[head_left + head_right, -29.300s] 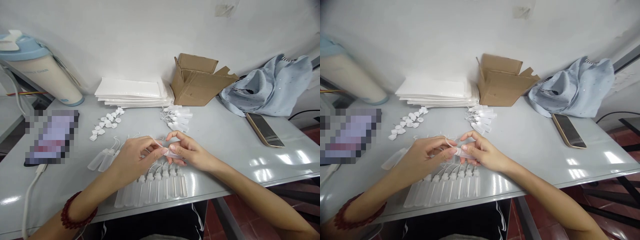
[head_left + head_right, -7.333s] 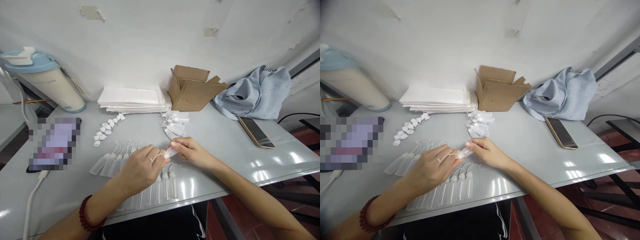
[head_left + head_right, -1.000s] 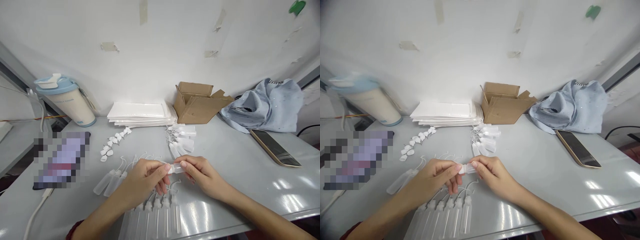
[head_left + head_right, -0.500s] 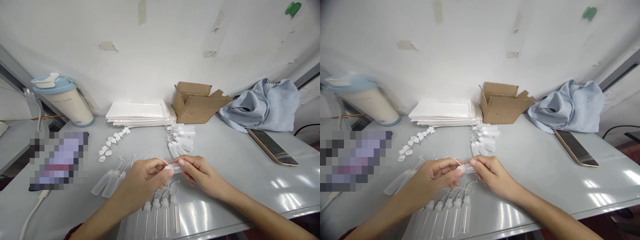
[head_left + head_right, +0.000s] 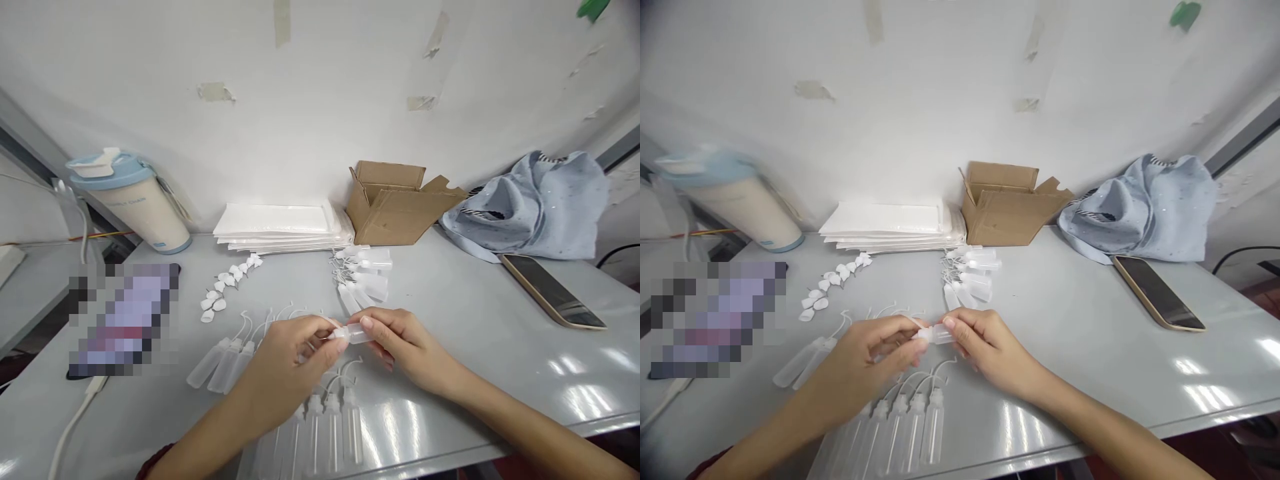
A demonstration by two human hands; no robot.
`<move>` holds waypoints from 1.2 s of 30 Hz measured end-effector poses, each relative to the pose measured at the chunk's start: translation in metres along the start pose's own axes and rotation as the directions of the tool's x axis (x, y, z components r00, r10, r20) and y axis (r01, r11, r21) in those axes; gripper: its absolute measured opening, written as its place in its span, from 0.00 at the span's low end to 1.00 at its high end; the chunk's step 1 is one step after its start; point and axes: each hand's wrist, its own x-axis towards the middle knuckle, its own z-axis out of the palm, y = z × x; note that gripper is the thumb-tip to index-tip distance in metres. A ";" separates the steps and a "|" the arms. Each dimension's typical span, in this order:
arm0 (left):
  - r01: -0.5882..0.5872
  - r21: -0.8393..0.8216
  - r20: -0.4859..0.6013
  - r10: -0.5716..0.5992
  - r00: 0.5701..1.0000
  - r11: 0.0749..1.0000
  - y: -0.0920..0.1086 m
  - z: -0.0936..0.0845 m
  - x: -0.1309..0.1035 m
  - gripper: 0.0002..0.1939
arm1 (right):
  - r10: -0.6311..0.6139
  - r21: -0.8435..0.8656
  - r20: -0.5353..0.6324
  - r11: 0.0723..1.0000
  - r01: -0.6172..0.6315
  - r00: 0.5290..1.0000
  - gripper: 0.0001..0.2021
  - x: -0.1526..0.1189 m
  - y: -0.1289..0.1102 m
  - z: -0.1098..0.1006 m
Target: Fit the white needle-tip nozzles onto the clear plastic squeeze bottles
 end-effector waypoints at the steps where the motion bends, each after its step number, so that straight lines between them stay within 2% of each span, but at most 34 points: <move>1: 0.074 -0.045 0.055 -0.072 0.996 0.996 0.002 -0.002 0.000 0.14 | -0.019 -0.012 -0.009 1.000 0.019 1.000 0.19 0.000 0.000 0.000; 3: 0.165 -0.101 0.137 -0.151 0.979 0.981 0.005 -0.004 0.001 0.18 | -0.039 -0.022 -0.028 0.999 0.039 0.999 0.16 -0.001 0.002 0.002; 5: 0.197 -0.145 0.184 -0.169 0.968 0.970 0.006 -0.005 0.002 0.20 | -0.036 -0.010 -0.039 0.999 0.036 0.999 0.13 -0.002 0.003 0.003; 8: 0.220 -0.221 0.214 -0.173 0.961 0.950 0.006 -0.004 0.002 0.20 | -0.059 -0.022 -0.042 0.998 0.058 0.997 0.12 -0.003 0.004 0.004; 10: 0.241 -0.288 0.207 -0.186 0.960 0.927 0.004 -0.004 0.002 0.21 | -0.141 -0.114 -0.074 0.985 0.132 0.987 0.10 -0.004 0.005 0.005; 12: 0.266 -0.355 0.202 -0.204 0.958 0.896 0.003 -0.004 0.003 0.23 | -0.286 -0.259 -0.113 0.933 0.250 0.951 0.09 -0.004 0.007 0.005; 15: 0.320 -0.421 0.244 -0.233 0.941 0.849 0.002 -0.005 0.004 0.22 | -0.497 -0.422 -0.127 0.811 0.406 0.859 0.09 -0.003 0.011 0.005; 17: 0.338 -0.435 0.272 -0.236 0.933 0.835 0.002 -0.005 0.004 0.21 | -0.557 -0.446 -0.134 0.772 0.452 0.820 0.09 -0.003 0.012 0.006; 18: 0.329 -0.424 0.272 -0.228 0.935 0.844 0.003 -0.005 0.004 0.20 | -0.552 -0.430 -0.142 0.782 0.451 0.822 0.09 -0.003 0.011 0.006; 19: 0.308 -0.395 0.259 -0.217 0.941 0.866 0.003 -0.004 0.003 0.20 | -0.519 -0.387 -0.149 0.814 0.433 0.842 0.09 -0.003 0.011 0.005; 21: 0.195 -0.255 0.162 -0.157 0.974 0.947 0.001 -0.001 0.001 0.20 | -0.369 -0.224 -0.149 0.916 0.332 0.917 0.09 -0.003 0.009 0.004; 23: -0.048 -0.004 0.011 0.048 0.999 0.999 -0.004 0.004 -0.001 0.20 | -0.163 -0.002 -0.096 0.987 0.163 0.982 0.12 -0.001 0.008 0.002; 24: -0.186 0.137 -0.046 0.193 0.980 0.973 -0.007 0.006 -0.002 0.19 | -0.073 0.094 -0.058 0.992 0.078 0.996 0.14 0.000 0.008 0.001; 25: -0.302 0.251 -0.069 0.328 0.942 0.920 -0.009 0.008 -0.003 0.17 | -0.003 0.169 -0.023 0.986 0.007 1.000 0.16 0.001 0.008 0.000; 26: -0.371 0.326 -0.073 0.414 0.907 0.869 -0.012 0.009 -0.003 0.16 | 0.042 0.217 0.004 0.975 -0.042 0.999 0.17 0.003 0.009 0.000; 27: -0.390 0.361 -0.067 0.441 0.895 0.847 -0.013 0.009 -0.003 0.15 | 0.066 0.242 0.018 0.968 -0.068 0.998 0.17 0.003 0.009 -0.001; 29: -0.293 0.310 -0.068 0.328 0.942 0.904 -0.011 0.007 -0.001 0.14 | 0.051 0.227 -0.003 0.973 -0.049 0.999 0.17 0.004 0.009 0.000; 31: -0.103 0.149 -0.045 0.111 0.993 0.983 -0.005 0.003 0.000 0.16 | -0.048 0.126 -0.073 0.990 0.057 0.996 0.14 0.002 0.008 0.002; 33: 0.055 -0.010 0.036 -0.054 0.998 0.998 0.000 -0.001 0.001 0.19 | -0.210 -0.032 -0.163 0.978 0.208 0.964 0.10 0.001 0.008 0.003; 36: 0.116 -0.064 0.104 -0.109 0.989 0.991 0.005 -0.004 0.000 0.21 | -0.439 -0.249 -0.225 0.889 0.384 0.870 0.08 -0.001 0.009 0.003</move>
